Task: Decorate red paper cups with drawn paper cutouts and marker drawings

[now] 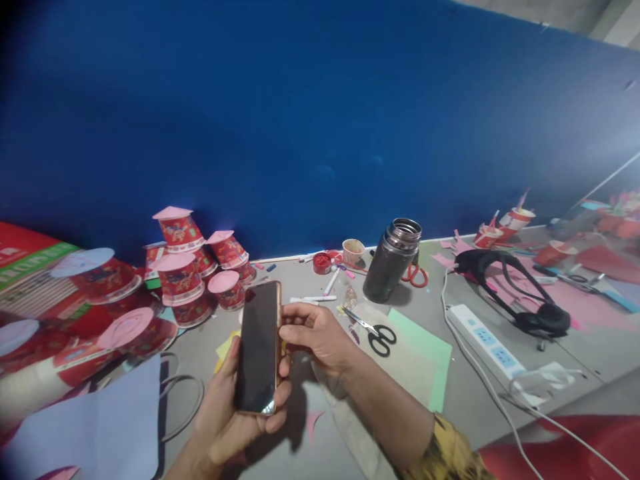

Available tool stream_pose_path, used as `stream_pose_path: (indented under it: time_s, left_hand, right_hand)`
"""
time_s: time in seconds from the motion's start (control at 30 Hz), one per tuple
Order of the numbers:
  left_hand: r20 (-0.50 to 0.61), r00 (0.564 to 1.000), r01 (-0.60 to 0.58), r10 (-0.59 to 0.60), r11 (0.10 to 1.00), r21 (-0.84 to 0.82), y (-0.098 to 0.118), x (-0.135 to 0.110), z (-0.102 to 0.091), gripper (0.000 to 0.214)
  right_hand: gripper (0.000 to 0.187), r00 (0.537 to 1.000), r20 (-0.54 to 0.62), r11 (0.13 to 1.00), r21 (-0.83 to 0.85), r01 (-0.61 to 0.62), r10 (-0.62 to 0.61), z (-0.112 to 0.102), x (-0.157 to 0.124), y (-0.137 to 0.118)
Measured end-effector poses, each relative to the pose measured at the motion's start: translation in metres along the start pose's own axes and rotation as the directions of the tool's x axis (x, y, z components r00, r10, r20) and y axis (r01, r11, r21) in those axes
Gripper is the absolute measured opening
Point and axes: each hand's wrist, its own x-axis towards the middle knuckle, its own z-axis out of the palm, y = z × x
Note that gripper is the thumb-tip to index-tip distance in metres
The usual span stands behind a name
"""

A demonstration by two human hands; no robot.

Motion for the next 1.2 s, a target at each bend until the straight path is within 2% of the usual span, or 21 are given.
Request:
stream_pose_path:
  time_s: [0.2, 0.33, 0.5, 0.63, 0.8, 1.0, 1.13, 1.2]
  left_hand:
    - [0.036, 0.999, 0.018, -0.020, 0.998, 0.058, 0.000, -0.001, -0.010, 0.076]
    - [0.069, 0.997, 0.031, -0.037, 0.996, 0.082, -0.001, -0.003, -0.012, 0.080]
    - [0.034, 0.999, -0.014, 0.010, 0.993, 0.114, -0.001, -0.003, -0.013, 0.085]
    - [-0.020, 0.997, -0.071, 0.074, 0.989, 0.127, -0.002, -0.001, -0.010, 0.085]
    - [-0.118, 0.987, -0.095, 0.108, 0.990, 0.106, 0.001, 0.001, -0.002, 0.073]
    - [-0.136, 0.986, -0.087, 0.096, 0.994, 0.067, 0.002, 0.001, -0.007, 0.069]
    - [-0.164, 0.982, -0.086, 0.095, 0.994, 0.063, -0.001, 0.002, -0.011, 0.068]
    - [-0.177, 0.979, -0.086, 0.097, 0.994, 0.069, -0.002, 0.002, -0.012, 0.068]
  right_hand:
    - [0.044, 0.998, 0.059, 1.000, 0.010, -0.029, 0.028, -0.003, -0.002, -0.002]
    - [0.047, 0.997, 0.057, 0.998, 0.028, -0.051, 0.050, -0.004, -0.004, -0.003]
    - [0.046, 0.998, 0.050, 0.996, 0.079, -0.046, 0.042, -0.006, -0.003, 0.003]
    - [0.049, 0.994, 0.065, 0.991, 0.097, -0.095, 0.089, -0.016, -0.005, 0.006]
    - [0.045, 0.996, -0.074, 0.999, 0.030, -0.042, 0.044, -0.025, -0.009, 0.010]
    - [0.042, 0.977, -0.214, 0.997, -0.066, -0.037, 0.022, -0.029, -0.009, 0.017]
    - [0.045, 0.945, -0.322, 0.985, -0.174, 0.009, -0.065, -0.030, -0.011, 0.016]
    - [0.043, 0.921, -0.352, 0.954, -0.294, 0.063, -0.169, -0.030, -0.016, 0.016]
